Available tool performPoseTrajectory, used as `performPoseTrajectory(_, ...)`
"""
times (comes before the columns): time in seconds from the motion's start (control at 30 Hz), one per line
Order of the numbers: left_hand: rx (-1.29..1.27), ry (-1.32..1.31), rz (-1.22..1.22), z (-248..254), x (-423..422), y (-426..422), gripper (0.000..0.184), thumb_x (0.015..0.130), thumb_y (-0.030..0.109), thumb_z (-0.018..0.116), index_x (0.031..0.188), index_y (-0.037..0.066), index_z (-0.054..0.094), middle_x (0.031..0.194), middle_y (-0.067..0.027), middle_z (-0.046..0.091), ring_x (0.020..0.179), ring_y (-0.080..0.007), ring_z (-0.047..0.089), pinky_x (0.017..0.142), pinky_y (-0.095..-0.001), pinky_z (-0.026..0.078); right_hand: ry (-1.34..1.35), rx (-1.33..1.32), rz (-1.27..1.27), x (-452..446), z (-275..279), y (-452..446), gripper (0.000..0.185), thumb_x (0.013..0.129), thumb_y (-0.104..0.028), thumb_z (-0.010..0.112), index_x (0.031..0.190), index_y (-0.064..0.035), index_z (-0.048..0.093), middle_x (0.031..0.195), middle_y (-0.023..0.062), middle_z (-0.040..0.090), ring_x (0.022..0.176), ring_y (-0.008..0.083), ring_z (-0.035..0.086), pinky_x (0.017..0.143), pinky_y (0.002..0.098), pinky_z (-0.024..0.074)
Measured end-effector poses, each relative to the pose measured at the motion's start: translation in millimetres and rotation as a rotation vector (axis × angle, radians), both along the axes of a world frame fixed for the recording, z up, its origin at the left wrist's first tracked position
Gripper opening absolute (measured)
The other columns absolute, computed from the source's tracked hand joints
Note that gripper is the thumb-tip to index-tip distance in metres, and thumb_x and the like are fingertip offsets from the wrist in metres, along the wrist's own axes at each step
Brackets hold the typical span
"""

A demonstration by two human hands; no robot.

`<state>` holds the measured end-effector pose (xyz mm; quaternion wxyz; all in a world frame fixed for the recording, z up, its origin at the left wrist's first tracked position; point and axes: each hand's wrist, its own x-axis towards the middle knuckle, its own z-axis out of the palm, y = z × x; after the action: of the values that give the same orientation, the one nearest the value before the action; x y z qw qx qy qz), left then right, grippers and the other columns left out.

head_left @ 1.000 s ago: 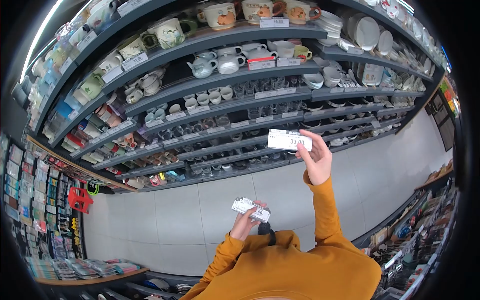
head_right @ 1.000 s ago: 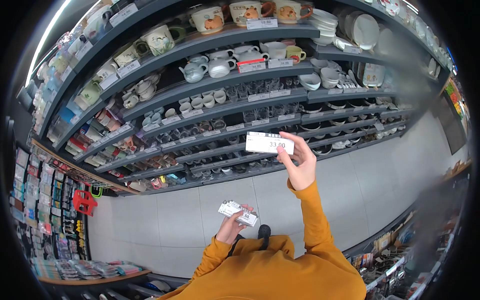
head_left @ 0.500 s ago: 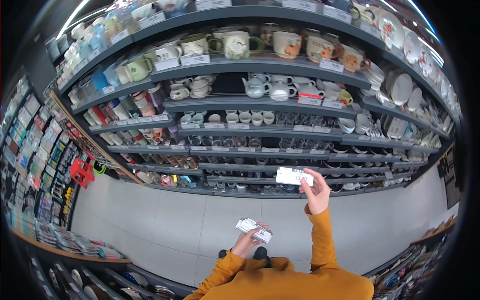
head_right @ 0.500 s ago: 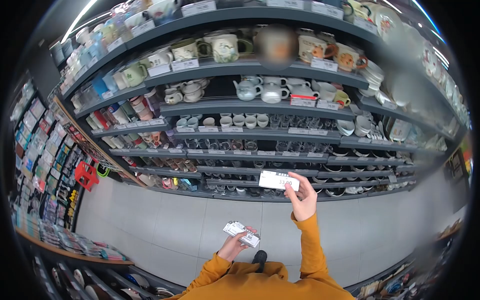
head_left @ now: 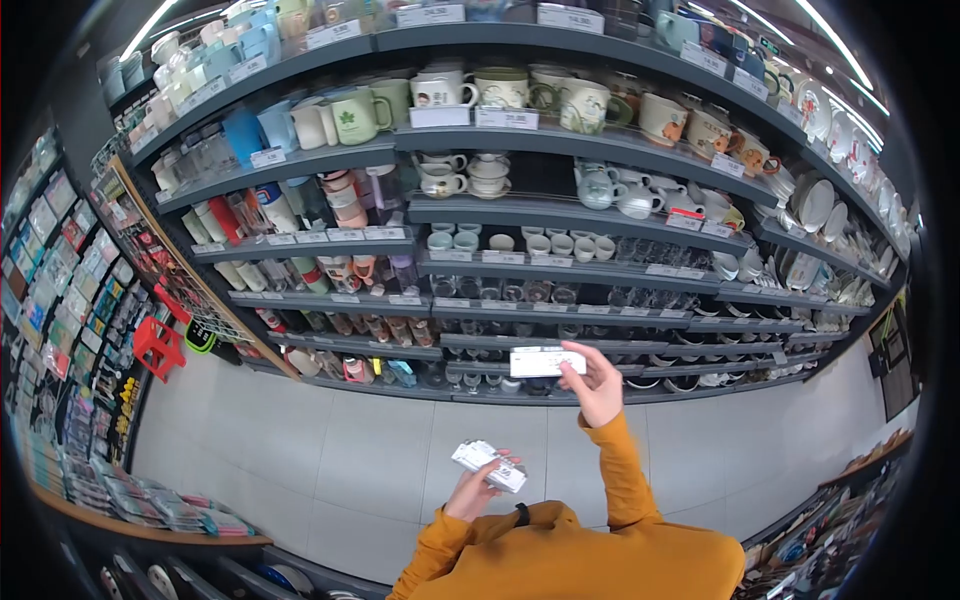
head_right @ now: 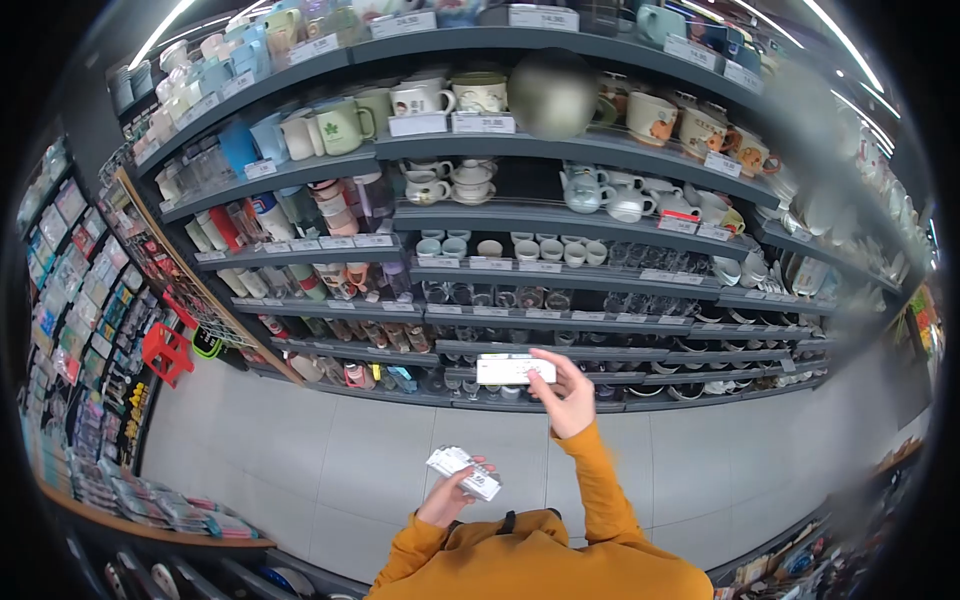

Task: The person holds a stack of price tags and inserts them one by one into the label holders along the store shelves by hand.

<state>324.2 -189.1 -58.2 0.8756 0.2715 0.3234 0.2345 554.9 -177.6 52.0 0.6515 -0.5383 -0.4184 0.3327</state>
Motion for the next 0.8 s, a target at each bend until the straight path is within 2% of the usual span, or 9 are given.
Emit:
performPoseTrajectory(0.17,0.046,0.059,0.251,-12,-115,45,0.035,0.093,0.024,0.052,0.125,0.009,0.049,0.116,-0.0072,0.063,0.099,-0.0123,0.062,0.063,-0.0206,0.040,-0.012,0.020,0.157,-104,5,63,0.036,0.087,-0.006,0.065,0.122,-0.0011,0.056,0.100,0.0085,0.065,0.087,0.0109,0.063,0.073,0.0232,0.0524)
performPoseTrajectory(0.27,0.026,0.076,0.409,-3,-168,57,0.034,0.092,0.022,0.052,0.124,0.009,0.050,0.115,-0.0078,0.063,0.097,-0.0128,0.061,0.064,-0.0221,0.041,-0.015,0.025,0.243,-161,2,95,0.037,0.086,-0.003,0.065,0.122,-0.0008,0.056,0.099,0.0075,0.065,0.081,0.0095,0.061,0.068,0.0216,0.0509)
performPoseTrajectory(0.37,0.008,0.076,0.494,0,-203,65,0.034,0.092,0.021,0.053,0.124,0.009,0.050,0.115,-0.0082,0.062,0.097,-0.0134,0.061,0.065,-0.0235,0.042,-0.014,-0.005,0.368,-202,-9,122,0.038,0.085,-0.005,0.067,0.121,-0.0015,0.056,0.100,0.0079,0.066,0.089,0.0103,0.063,0.074,0.0225,0.0513)
performPoseTrajectory(0.53,-0.037,0.085,0.560,-4,-225,77,0.036,0.092,0.022,0.054,0.125,0.008,0.050,0.117,-0.0077,0.062,0.098,-0.0138,0.061,0.066,-0.0234,0.043,-0.041,0.003,0.431,-241,-18,163,0.031,0.084,-0.006,0.069,0.112,-0.0018,0.058,0.100,0.0075,0.066,0.091,0.0108,0.063,0.076,0.0231,0.0503)
performPoseTrajectory(0.63,-0.061,0.084,0.544,-13,-231,96,0.037,0.092,0.021,0.053,0.126,0.006,0.048,0.118,-0.0105,0.060,0.106,-0.0201,0.059,0.085,-0.0322,0.047,-0.048,-0.058,0.444,-252,-35,204,0.027,0.083,-0.005,0.069,0.108,-0.0020,0.058,0.099,0.0075,0.066,0.091,0.0108,0.063,0.075,0.0224,0.0494)
performPoseTrajectory(0.73,-0.097,0.048,0.542,-11,-231,119,0.037,0.092,0.022,0.054,0.126,0.007,0.048,0.119,-0.0095,0.061,0.102,-0.0165,0.060,0.079,-0.0291,0.047,-0.018,-0.119,0.480,-258,-46,244,0.029,0.083,-0.005,0.069,0.111,-0.0022,0.058,0.100,0.0080,0.066,0.092,0.0105,0.062,0.075,0.0217,0.0488)
performPoseTrajectory(0.8,-0.107,0.050,0.534,-10,-233,143,0.038,0.092,0.023,0.054,0.126,0.008,0.048,0.121,-0.0078,0.060,0.102,-0.0143,0.060,0.074,-0.0267,0.047,0.004,-0.133,0.540,-262,-51,276,0.039,0.084,-0.005,0.067,0.121,-0.0033,0.055,0.103,0.0088,0.065,0.091,0.0107,0.062,0.076,0.0224,0.0494)
